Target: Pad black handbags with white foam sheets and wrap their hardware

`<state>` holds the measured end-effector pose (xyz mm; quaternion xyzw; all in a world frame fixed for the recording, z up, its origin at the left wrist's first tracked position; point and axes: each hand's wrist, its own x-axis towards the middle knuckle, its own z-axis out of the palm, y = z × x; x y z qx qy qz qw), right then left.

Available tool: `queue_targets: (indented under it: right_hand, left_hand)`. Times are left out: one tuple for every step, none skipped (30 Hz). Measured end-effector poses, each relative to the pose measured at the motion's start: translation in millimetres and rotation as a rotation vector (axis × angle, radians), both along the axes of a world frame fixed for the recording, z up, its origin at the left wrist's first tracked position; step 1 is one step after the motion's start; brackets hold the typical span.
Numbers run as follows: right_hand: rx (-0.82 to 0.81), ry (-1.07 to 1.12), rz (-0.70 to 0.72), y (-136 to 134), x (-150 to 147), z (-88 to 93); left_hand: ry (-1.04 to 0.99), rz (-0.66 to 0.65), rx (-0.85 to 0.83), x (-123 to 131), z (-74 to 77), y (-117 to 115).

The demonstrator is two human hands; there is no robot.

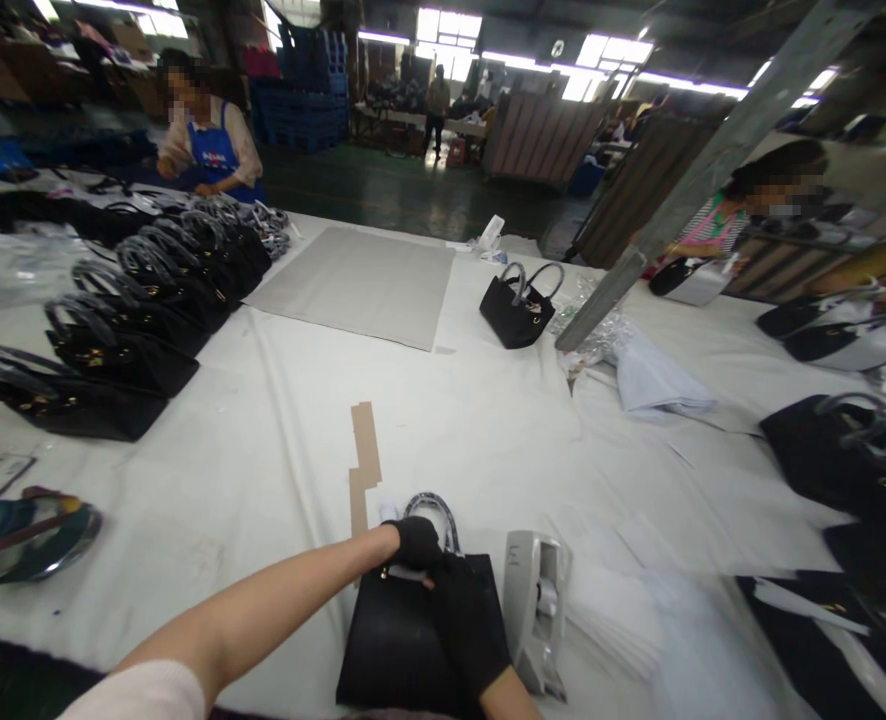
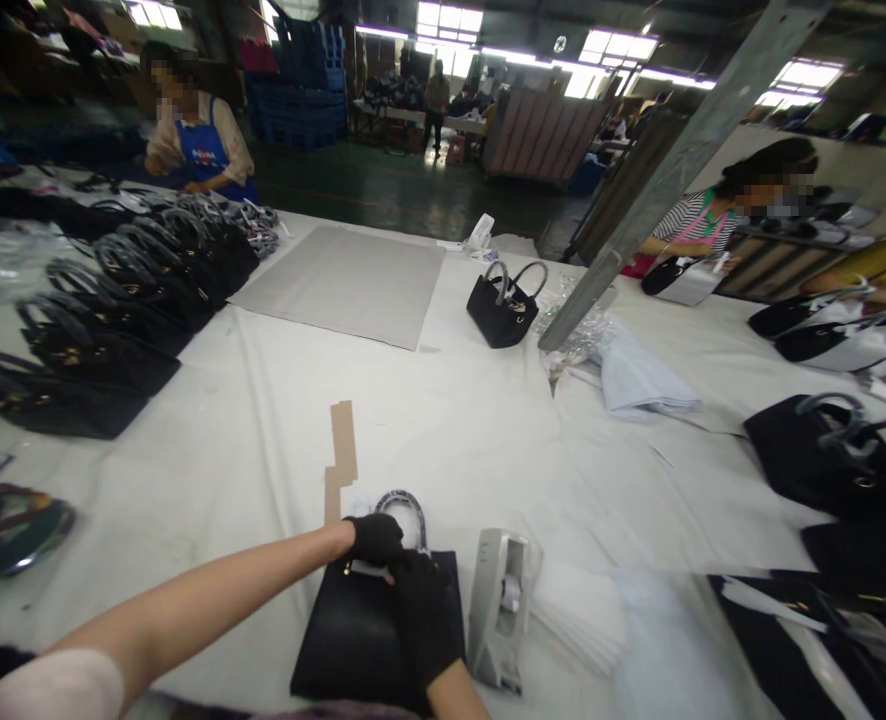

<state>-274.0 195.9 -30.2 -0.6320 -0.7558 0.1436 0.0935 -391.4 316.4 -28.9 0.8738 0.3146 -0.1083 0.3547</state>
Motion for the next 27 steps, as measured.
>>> queue_targets:
  right_hand:
    - [0.007,0.053,-0.022,-1.7,3.8,-4.6]
    - [0.015,0.109,-0.045,-3.3,7.7,-9.7]
    - [0.023,0.167,-0.065,-4.7,11.7,-14.8]
    - [0.033,0.230,-0.087,-5.9,15.6,-19.7]
    - [0.044,0.296,-0.112,-6.8,19.3,-23.9]
    - [0.053,0.361,-0.139,-7.5,22.8,-27.0]
    - [0.059,0.416,-0.161,-7.9,25.8,-29.0]
    - [0.062,0.452,-0.175,-8.2,28.2,-30.0]
    - [0.065,0.462,-0.179,-8.6,30.1,-30.2]
    - [0.072,0.444,-0.170,-9.3,31.2,-29.9]
    - [0.086,0.398,-0.154,-10.3,31.8,-29.6]
    - [0.109,0.331,-0.141,-11.9,32.0,-29.4]
    - [0.137,0.252,-0.130,-13.8,32.0,-29.6]
    - [0.166,0.172,-0.112,-16.2,31.8,-30.1]
    - [0.189,0.100,-0.085,-18.6,31.6,-30.8]
    - [0.208,0.044,-0.052,-20.8,31.4,-31.4]
    - [0.223,0.007,-0.016,-22.7,31.3,-31.7]
    - [0.231,-0.012,0.011,-24.0,31.1,-31.5]
    - [0.227,-0.018,0.026,-24.5,30.9,-30.7]
    - [0.212,-0.017,0.022,-24.2,30.5,-29.1]
    - [0.187,-0.014,0.013,-23.2,30.1,-27.0]
    - [0.162,-0.010,0.005,-21.8,29.7,-24.4]
    - [0.141,0.000,-0.005,-20.2,29.4,-21.7]
    - [0.129,0.012,-0.014,-18.5,29.3,-19.0]
    - [0.123,0.028,-0.020,-17.0,29.4,-16.5]
    - [0.116,0.043,-0.023,-15.8,29.7,-14.4]
    - [0.107,0.058,-0.023,-14.8,30.2,-12.7]
  left_hand:
    - [-0.001,0.044,0.000,-4.6,-4.1,-5.9]
    - [0.006,0.098,-0.010,-8.6,-7.6,-11.7]
    - [0.014,0.161,-0.024,-11.7,-10.4,-17.0]
    - [0.017,0.230,-0.035,-13.9,-12.4,-21.6]
    - [0.018,0.296,-0.047,-15.2,-13.7,-25.5]
    - [0.012,0.354,-0.060,-15.7,-14.4,-28.6]
    - [0.000,0.399,-0.075,-15.8,-14.6,-31.0]
    - [-0.020,0.432,-0.090,-15.6,-14.5,-32.9]
    - [-0.044,0.455,-0.106,-15.2,-14.0,-34.4]
    - [-0.068,0.476,-0.122,-14.9,-13.4,-35.8]
    - [-0.092,0.495,-0.136,-14.6,-12.8,-37.1]
    - [-0.112,0.516,-0.145,-14.4,-12.1,-38.5]
    - [-0.131,0.540,-0.148,-14.3,-11.6,-40.0]
    - [-0.146,0.563,-0.145,-14.2,-11.2,-41.7]
    - [-0.159,0.586,-0.137,-14.2,-10.9,-43.6]
    - [-0.170,0.604,-0.129,-14.3,-10.7,-45.6]
    - [-0.179,0.618,-0.121,-14.4,-10.6,-47.6]
    - [-0.185,0.627,-0.115,-14.5,-10.6,-49.5]
    - [-0.188,0.631,-0.111,-14.7,-10.6,-51.2]
    - [-0.190,0.630,-0.107,-14.9,-10.6,-52.6]
    - [-0.190,0.625,-0.103,-15.1,-10.7,-53.5]
    - [-0.188,0.618,-0.098,-15.3,-10.8,-53.9]
    - [-0.183,0.609,-0.094,-15.4,-11.0,-53.9]
    - [-0.176,0.599,-0.092,-15.4,-11.3,-53.4]
    - [-0.167,0.587,-0.092,-15.2,-11.7,-52.5]
    - [-0.157,0.576,-0.094,-14.8,-12.3,-51.4]
    - [-0.145,0.567,-0.097,-14.1,-13.0,-50.3]
